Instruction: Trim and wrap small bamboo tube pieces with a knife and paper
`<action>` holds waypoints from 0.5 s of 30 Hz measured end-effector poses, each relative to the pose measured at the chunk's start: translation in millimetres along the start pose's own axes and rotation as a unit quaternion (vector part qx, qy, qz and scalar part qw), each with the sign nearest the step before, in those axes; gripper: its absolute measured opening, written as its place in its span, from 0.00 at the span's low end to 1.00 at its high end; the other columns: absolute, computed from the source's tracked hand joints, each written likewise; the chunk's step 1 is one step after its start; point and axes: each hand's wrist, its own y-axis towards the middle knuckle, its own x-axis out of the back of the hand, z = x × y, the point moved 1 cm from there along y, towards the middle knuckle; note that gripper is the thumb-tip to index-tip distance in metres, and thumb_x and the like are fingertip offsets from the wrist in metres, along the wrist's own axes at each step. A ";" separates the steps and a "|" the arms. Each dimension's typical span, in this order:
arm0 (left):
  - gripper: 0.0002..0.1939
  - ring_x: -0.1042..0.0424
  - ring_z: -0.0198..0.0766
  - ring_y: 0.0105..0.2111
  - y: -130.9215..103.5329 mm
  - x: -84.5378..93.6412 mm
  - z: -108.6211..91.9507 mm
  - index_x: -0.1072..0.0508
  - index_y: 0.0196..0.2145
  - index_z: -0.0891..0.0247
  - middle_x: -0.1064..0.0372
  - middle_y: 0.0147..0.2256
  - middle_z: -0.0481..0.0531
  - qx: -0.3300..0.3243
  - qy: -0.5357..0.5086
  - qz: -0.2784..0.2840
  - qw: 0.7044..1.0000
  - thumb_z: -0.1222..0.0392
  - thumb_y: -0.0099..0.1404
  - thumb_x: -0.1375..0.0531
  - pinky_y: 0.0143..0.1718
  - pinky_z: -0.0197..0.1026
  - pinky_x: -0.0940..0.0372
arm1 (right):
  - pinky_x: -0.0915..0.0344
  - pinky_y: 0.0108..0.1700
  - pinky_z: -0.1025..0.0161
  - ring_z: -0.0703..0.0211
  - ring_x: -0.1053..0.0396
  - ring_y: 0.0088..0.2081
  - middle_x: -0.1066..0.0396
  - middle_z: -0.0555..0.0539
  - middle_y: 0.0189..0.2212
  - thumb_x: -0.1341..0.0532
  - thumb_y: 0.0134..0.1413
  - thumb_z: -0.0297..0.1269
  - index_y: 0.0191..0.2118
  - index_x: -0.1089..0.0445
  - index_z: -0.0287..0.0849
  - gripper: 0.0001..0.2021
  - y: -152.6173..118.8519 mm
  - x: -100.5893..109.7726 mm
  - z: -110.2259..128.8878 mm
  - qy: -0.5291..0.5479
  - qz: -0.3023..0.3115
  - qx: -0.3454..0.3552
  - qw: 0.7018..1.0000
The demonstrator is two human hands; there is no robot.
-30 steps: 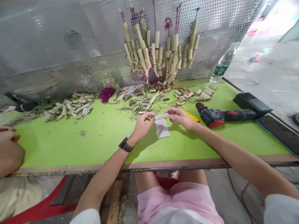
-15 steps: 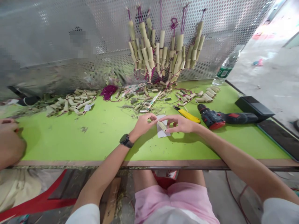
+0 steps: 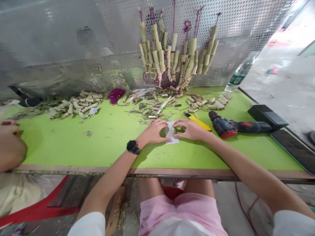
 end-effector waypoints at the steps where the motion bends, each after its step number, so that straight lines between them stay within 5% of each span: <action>1: 0.35 0.34 0.65 0.68 -0.5 0.2 0.9 0.21 0.56 0.58 0.26 0.65 0.63 0.005 -0.003 0.013 1.000 0.29 0.64 0.30 0.69 0.68 0.46 | 0.24 0.53 0.48 0.41 0.18 0.49 0.18 0.40 0.57 0.26 0.58 0.55 0.53 0.14 0.49 0.22 0.3 -3.1 -1.5 -0.003 -0.006 0.007 1.000; 6: 0.43 0.40 0.68 0.71 -1.5 0.0 7.2 0.22 0.57 0.55 0.30 0.69 0.62 0.014 -0.016 0.040 0.999 0.25 0.55 0.25 0.71 0.68 0.49 | 0.28 0.65 0.42 0.36 0.21 0.60 0.19 0.38 0.60 0.27 0.61 0.53 0.57 0.14 0.47 0.23 0.8 -14.4 -3.4 -0.011 -0.024 0.035 0.999; 11: 0.43 0.39 0.68 0.71 -1.7 -1.2 8.6 0.22 0.57 0.55 0.30 0.68 0.62 0.016 -0.035 0.038 0.999 0.25 0.53 0.24 0.71 0.68 0.47 | 0.28 0.66 0.40 0.36 0.21 0.59 0.18 0.38 0.59 0.27 0.60 0.52 0.56 0.14 0.48 0.23 0.2 -8.5 -0.9 0.019 0.014 0.072 0.997; 15: 0.41 0.39 0.68 0.70 -2.5 -2.6 8.8 0.23 0.56 0.54 0.30 0.68 0.60 0.019 -0.040 0.031 0.999 0.27 0.54 0.24 0.71 0.67 0.47 | 0.29 0.64 0.34 0.32 0.23 0.59 0.18 0.36 0.57 0.27 0.59 0.54 0.55 0.13 0.47 0.23 3.3 -0.9 -2.8 -0.016 -0.010 0.017 1.000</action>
